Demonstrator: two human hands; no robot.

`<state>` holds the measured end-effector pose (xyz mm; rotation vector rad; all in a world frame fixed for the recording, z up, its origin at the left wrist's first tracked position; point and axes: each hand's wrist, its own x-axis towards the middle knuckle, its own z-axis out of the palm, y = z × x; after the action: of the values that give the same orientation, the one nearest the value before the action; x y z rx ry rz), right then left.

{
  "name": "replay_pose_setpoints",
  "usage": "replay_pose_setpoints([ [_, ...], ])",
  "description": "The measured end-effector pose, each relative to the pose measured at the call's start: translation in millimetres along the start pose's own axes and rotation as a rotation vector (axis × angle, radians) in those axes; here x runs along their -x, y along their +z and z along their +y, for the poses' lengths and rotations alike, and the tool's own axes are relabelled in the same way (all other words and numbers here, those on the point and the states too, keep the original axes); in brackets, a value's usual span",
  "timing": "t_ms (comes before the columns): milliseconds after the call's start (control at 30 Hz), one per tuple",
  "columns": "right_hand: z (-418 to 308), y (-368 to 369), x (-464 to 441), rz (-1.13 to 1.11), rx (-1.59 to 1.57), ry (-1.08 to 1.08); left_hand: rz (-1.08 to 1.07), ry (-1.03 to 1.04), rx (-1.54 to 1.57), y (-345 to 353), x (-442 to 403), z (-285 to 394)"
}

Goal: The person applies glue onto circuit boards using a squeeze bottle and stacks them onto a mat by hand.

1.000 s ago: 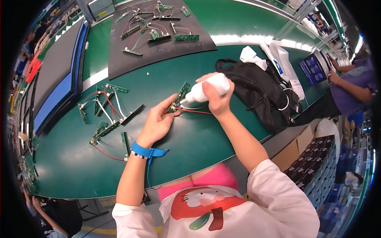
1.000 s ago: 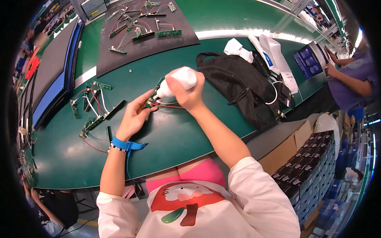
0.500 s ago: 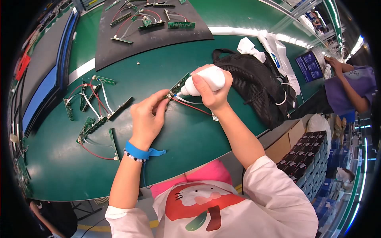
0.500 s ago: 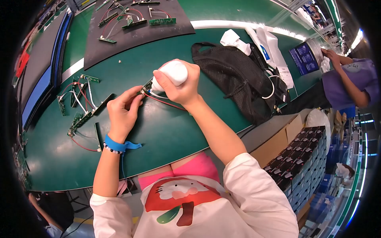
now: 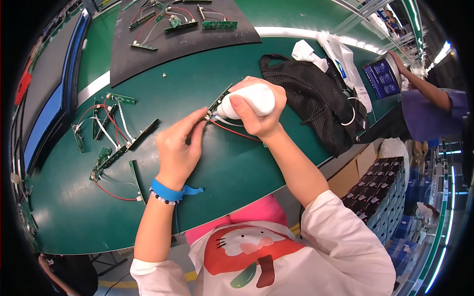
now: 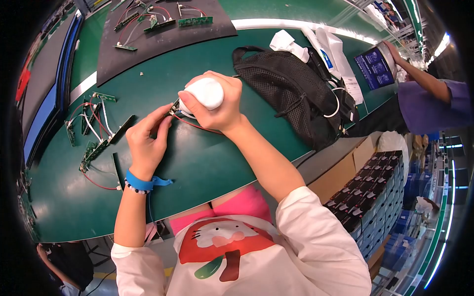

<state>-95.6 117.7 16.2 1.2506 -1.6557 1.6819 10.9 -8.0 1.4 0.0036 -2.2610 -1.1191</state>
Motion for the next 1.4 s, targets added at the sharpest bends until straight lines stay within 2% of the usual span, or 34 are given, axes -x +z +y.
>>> replay_pose_setpoints([
  [567, -5, 3, 0, -0.038, 0.039, -0.036, 0.054, 0.167, -0.104, 2, 0, 3],
  [1267, -7, -3, -3, -0.008, 0.157, -0.069, 0.043, 0.178, -0.146, 0, -2, 7],
  [1333, -9, -12, -7, 0.038, 0.141, 0.003, 0.064, 0.203, -0.178, 2, -5, 14],
  [1367, -11, -14, -3, 0.104, 0.108, 0.079, 0.014, 0.127, -0.150, 0, -3, 17],
  [1400, -19, -19, -6, 0.129, -0.015, 0.259, 0.041, 0.126, -0.101, 2, -1, 17],
])
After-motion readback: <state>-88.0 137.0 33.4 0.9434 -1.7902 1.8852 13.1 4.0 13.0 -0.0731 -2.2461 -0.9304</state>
